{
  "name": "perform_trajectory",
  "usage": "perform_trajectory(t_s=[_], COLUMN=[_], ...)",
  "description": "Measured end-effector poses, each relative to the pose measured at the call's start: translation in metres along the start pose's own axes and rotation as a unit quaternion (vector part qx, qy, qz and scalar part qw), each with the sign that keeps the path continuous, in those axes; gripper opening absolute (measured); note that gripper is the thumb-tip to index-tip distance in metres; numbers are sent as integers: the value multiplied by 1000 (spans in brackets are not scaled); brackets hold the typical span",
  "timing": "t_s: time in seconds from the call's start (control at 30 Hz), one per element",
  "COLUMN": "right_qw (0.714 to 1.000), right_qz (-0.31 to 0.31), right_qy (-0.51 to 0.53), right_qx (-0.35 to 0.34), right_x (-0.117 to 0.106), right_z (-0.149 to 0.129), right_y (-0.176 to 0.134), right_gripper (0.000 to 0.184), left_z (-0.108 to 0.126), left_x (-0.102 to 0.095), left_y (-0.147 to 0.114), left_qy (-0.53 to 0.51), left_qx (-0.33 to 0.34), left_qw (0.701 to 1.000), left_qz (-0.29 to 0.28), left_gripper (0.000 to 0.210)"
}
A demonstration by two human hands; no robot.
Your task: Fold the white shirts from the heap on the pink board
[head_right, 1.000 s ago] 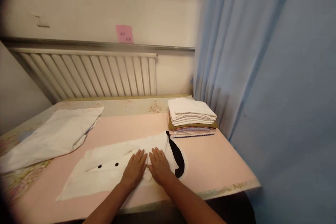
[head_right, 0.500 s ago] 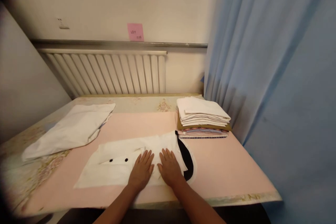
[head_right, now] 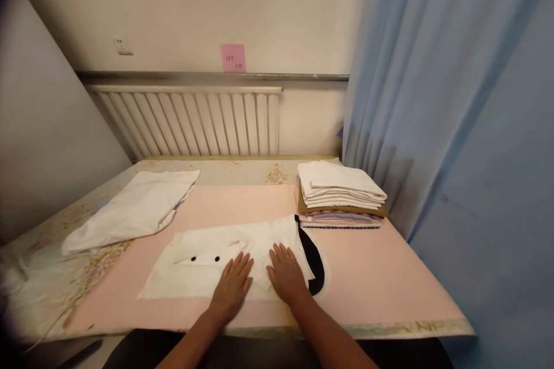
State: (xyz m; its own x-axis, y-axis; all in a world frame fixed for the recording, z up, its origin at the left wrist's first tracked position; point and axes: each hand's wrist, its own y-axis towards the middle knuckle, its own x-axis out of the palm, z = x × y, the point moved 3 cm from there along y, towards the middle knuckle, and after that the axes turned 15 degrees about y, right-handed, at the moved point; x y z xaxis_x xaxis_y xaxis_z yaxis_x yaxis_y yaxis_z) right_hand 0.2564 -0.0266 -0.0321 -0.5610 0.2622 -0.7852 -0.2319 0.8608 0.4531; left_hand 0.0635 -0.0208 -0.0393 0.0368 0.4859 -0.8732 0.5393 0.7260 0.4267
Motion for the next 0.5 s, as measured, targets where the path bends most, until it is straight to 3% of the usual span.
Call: perform_trajectory(t_s=[0.1,0.27,0.4,0.5], right_qw=[1000,1000,1000,999], right_qz=[-3,-13,-4,18], right_qy=[1,4,16,34], right_qx=[2,15,9,3], right_x=[0,0,1,1], right_z=[0,-1,1,6], right_y=[0,0,-1,-4], right_gripper=[42,41,40,39], left_z=[-28,-108,-165,-193], left_x=[0,-7,-18,-21], left_y=[-16,-48,-73,-85], left_qy=[-7,41,101,81], left_qx=[-67,-232,-369,-409], left_qw=[998,972,917,884], left_qz=[16,16,-110,-209], left_gripper=[46,50,56,57])
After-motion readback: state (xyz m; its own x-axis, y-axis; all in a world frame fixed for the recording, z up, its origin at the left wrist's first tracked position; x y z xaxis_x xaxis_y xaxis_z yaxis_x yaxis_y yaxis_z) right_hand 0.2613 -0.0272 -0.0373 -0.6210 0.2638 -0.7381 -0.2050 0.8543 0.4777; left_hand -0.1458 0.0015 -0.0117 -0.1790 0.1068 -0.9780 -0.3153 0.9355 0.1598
